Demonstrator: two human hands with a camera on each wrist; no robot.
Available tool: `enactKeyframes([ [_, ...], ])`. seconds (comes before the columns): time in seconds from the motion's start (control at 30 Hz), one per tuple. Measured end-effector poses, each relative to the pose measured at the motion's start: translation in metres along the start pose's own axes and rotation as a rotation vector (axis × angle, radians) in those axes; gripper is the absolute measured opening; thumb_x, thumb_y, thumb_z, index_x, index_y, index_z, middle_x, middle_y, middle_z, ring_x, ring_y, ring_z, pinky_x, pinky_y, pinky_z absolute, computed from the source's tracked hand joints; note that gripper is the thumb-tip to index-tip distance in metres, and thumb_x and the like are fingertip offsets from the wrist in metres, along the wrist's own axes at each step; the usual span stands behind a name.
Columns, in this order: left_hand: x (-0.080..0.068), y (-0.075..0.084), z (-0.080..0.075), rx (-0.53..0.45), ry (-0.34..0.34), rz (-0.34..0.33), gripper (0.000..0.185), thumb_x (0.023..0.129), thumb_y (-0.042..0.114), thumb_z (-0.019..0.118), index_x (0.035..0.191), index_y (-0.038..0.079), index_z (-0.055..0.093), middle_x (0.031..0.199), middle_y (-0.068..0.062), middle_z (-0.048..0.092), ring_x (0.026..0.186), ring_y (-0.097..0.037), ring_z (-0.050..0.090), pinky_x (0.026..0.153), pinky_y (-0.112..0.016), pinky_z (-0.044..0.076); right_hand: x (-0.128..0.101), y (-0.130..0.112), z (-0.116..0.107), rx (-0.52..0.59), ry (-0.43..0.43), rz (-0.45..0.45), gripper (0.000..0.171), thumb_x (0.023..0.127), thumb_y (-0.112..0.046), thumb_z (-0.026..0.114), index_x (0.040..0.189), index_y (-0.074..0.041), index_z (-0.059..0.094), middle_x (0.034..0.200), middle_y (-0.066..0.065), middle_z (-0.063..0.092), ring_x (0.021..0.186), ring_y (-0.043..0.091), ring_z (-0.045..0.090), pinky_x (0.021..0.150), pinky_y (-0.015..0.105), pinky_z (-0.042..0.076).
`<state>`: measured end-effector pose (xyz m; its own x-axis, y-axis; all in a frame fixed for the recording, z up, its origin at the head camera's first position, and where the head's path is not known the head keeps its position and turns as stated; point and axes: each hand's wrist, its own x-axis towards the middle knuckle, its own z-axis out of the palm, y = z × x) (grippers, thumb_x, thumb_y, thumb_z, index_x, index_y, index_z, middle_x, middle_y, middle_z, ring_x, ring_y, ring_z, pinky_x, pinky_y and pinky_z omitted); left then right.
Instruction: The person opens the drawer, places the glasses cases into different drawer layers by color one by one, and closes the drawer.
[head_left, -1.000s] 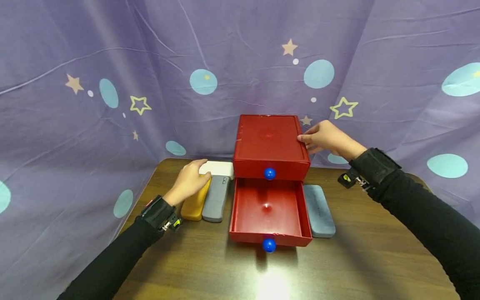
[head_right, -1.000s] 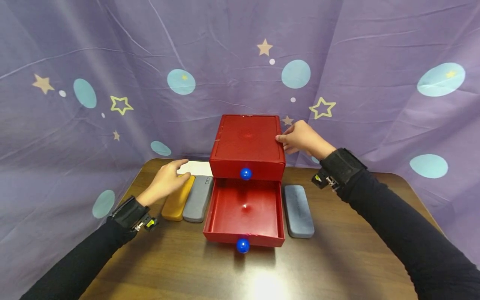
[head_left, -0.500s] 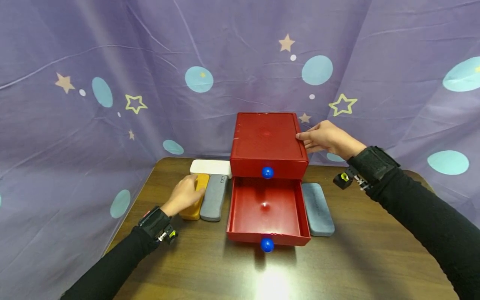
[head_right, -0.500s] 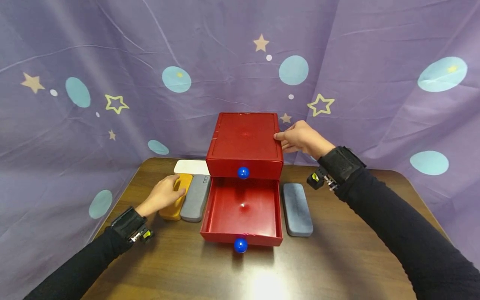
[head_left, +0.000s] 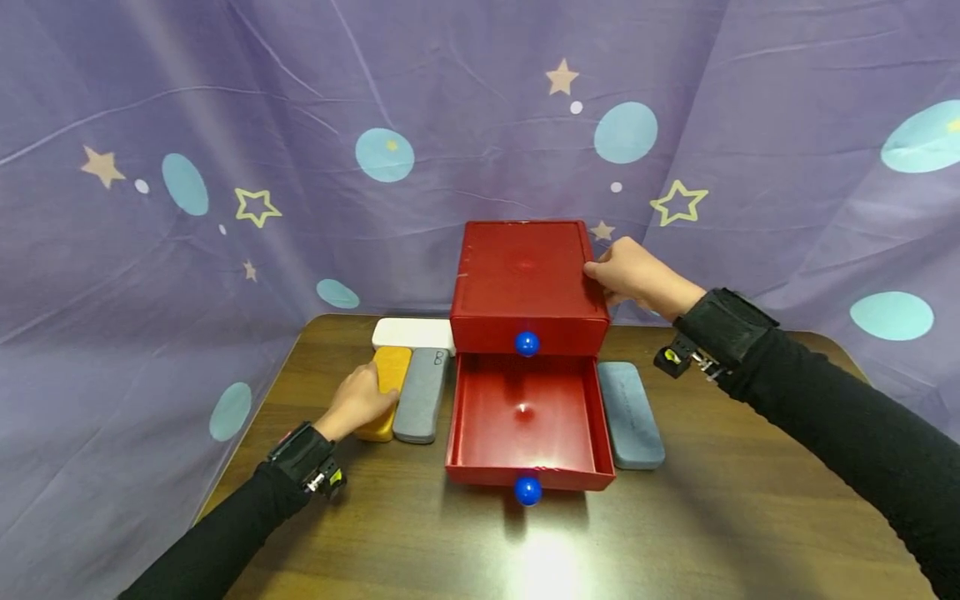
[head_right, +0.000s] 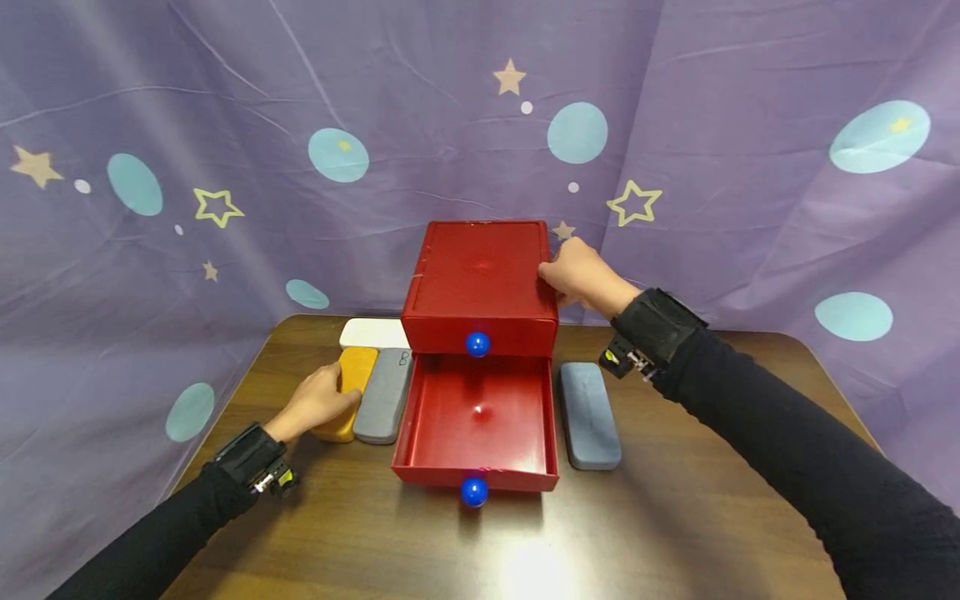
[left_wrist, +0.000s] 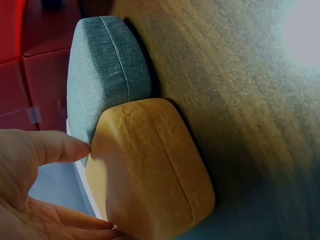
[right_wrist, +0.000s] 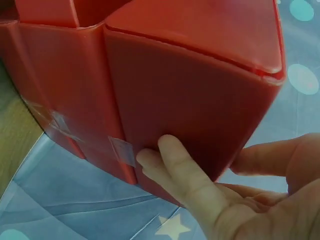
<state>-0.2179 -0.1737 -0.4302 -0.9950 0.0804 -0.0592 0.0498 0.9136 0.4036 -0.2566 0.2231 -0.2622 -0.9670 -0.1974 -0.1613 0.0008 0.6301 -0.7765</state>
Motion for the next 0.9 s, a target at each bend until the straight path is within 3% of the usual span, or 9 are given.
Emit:
enactKeyframes([
  [0.07, 0.0001, -0.0002, 0.0002, 0.0, -0.004, -0.004, 0.063, 0.087, 0.024, 0.071, 0.127, -0.022, 0.051, 0.109, -0.031, 0.064, 0.091, -0.037, 0.063, 0.083, -0.053, 0.054, 0.0009, -0.001, 0.0007, -0.011, -0.003, -0.002, 0.038, 0.106, -0.01, 0.047, 0.113, 0.024, 0.063, 0.092, 0.023, 0.073, 0.072, 0.013, 0.07, 0.072, 0.037, 0.064],
  [0.23, 0.0, 0.0012, 0.0, 0.011, -0.025, -0.019, 0.066, 0.088, 0.025, 0.071, 0.129, -0.023, 0.049, 0.112, -0.034, 0.063, 0.096, -0.041, 0.065, 0.086, -0.055, 0.054, 0.002, 0.0001, 0.0018, -0.015, -0.021, 0.008, 0.041, 0.108, -0.012, 0.045, 0.12, 0.025, 0.058, 0.105, 0.032, 0.07, 0.077, 0.014, 0.071, 0.072, 0.036, 0.064],
  [0.43, 0.0013, 0.0048, -0.0014, 0.023, -0.024, -0.038, 0.06, 0.087, 0.024, 0.072, 0.122, -0.02, 0.054, 0.105, -0.029, 0.066, 0.085, -0.033, 0.062, 0.077, -0.049, 0.055, 0.0003, 0.0007, 0.0035, -0.053, -0.01, -0.01, 0.041, 0.108, -0.013, 0.044, 0.114, 0.024, 0.062, 0.1, 0.029, 0.072, 0.078, 0.015, 0.07, 0.072, 0.036, 0.064],
  [0.67, 0.0018, 0.0035, -0.0019, 0.031, -0.005, -0.046, 0.052, 0.081, 0.023, 0.075, 0.111, -0.015, 0.057, 0.094, -0.022, 0.063, 0.08, -0.031, 0.059, 0.07, -0.046, 0.052, -0.0006, 0.0009, 0.0033, -0.048, -0.007, 0.0, 0.043, 0.109, -0.015, 0.045, 0.12, 0.024, 0.06, 0.109, 0.035, 0.069, 0.083, 0.019, 0.073, 0.076, 0.037, 0.063],
  [0.9, -0.001, -0.004, -0.0002, 0.044, -0.012, -0.065, 0.074, 0.075, 0.025, 0.079, 0.125, -0.021, 0.05, 0.096, -0.023, 0.062, 0.082, -0.033, 0.061, 0.073, -0.047, 0.053, -0.0001, 0.0027, 0.0032, -0.043, -0.008, -0.007, 0.043, 0.109, -0.015, 0.045, 0.12, 0.023, 0.06, 0.11, 0.034, 0.069, 0.086, 0.021, 0.072, 0.077, 0.04, 0.063],
])
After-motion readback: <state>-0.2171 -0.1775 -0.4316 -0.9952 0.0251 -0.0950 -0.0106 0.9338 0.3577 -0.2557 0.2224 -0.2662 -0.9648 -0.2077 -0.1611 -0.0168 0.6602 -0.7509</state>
